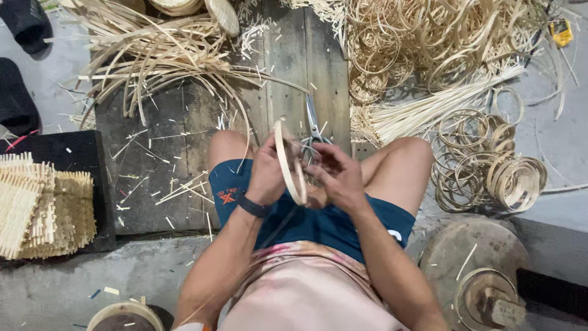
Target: The person sits on the floor and weaves thin bamboo strips into circular rings. They use shears to trim the ends of the strips and tuck them into the weave to secure the shape. Finished rings are placed in a pile nearby.
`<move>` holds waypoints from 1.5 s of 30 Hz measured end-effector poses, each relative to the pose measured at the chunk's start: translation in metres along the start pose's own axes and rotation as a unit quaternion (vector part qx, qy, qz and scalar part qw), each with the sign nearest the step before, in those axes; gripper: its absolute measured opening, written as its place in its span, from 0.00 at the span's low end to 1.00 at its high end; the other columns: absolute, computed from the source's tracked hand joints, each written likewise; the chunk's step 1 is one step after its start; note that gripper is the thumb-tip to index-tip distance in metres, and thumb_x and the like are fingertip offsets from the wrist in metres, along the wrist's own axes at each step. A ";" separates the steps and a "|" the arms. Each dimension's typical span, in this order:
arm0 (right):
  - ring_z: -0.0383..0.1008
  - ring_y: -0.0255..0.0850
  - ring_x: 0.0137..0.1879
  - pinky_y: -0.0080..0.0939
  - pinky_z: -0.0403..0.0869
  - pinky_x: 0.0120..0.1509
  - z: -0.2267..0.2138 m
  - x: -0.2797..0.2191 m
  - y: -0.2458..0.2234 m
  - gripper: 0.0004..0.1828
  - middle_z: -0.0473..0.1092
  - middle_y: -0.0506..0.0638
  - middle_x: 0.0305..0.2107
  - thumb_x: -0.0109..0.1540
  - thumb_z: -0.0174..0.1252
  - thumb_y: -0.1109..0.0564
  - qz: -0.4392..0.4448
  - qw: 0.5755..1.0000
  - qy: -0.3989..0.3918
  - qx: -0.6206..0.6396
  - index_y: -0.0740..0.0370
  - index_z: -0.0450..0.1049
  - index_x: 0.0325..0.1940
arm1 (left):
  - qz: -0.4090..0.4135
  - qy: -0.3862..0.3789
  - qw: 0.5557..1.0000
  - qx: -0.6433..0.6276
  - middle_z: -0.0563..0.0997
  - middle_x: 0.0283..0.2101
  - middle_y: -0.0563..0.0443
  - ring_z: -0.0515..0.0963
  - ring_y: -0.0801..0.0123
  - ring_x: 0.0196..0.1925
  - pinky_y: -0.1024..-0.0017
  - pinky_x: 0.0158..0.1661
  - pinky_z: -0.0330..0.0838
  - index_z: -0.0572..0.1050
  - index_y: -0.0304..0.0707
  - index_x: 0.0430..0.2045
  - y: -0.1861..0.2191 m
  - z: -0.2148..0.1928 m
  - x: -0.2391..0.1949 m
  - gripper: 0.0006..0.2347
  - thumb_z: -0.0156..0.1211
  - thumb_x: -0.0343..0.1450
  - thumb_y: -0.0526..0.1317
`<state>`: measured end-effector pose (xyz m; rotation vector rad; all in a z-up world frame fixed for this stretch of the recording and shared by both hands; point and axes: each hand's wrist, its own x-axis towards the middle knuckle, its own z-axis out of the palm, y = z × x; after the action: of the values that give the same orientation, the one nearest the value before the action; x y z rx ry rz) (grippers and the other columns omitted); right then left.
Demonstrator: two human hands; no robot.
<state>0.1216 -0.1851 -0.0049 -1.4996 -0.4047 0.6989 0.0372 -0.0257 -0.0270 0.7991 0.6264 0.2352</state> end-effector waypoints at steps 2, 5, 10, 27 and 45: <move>0.75 0.31 0.42 0.32 0.76 0.48 0.009 0.006 0.011 0.12 0.77 0.48 0.37 0.66 0.62 0.59 0.027 0.995 0.063 0.078 0.67 0.77 0.52 | 0.058 -0.030 0.996 0.059 0.79 0.37 0.52 0.77 0.74 0.37 0.74 0.38 0.75 0.75 0.33 0.40 -0.007 0.007 -0.007 0.05 0.63 0.73 0.29; 0.76 0.32 0.35 0.34 0.76 0.38 0.012 0.011 0.013 0.09 0.78 0.47 0.31 0.67 0.59 0.57 0.095 0.984 0.073 0.135 0.66 0.78 0.46 | 0.070 -0.101 0.987 0.102 0.82 0.41 0.51 0.80 0.76 0.43 0.76 0.46 0.76 0.79 0.31 0.42 0.006 0.001 -0.012 0.08 0.66 0.71 0.30; 0.74 0.31 0.34 0.31 0.72 0.37 -0.003 0.020 -0.011 0.06 0.76 0.47 0.30 0.67 0.62 0.59 -0.026 0.997 -0.032 -0.069 0.67 0.79 0.42 | -0.088 -0.201 0.970 0.101 0.88 0.37 0.42 0.86 0.61 0.40 0.67 0.46 0.81 0.84 0.26 0.38 0.043 -0.021 -0.007 0.09 0.60 0.70 0.35; 0.75 0.34 0.45 0.31 0.75 0.48 0.000 0.011 -0.020 0.12 0.75 0.49 0.41 0.67 0.59 0.65 -0.067 0.988 0.037 -0.135 0.65 0.77 0.56 | -0.106 -0.022 0.994 -0.015 0.82 0.33 0.46 0.80 0.68 0.27 0.71 0.28 0.78 0.70 0.24 0.42 -0.059 -0.034 0.012 0.07 0.56 0.75 0.32; 0.70 0.35 0.33 0.35 0.71 0.37 -0.001 0.006 -0.001 0.04 0.68 0.50 0.34 0.65 0.61 0.66 -0.146 0.960 0.075 -0.228 0.68 0.72 0.42 | -0.162 -0.071 0.982 -0.064 0.80 0.37 0.48 0.81 0.71 0.32 0.74 0.33 0.79 0.76 0.27 0.44 -0.038 -0.008 -0.001 0.08 0.55 0.75 0.34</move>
<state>0.1265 -0.1821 -0.0050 -1.8607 -0.6869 0.2597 0.0297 -0.0473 -0.0586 0.5753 0.5906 -0.0780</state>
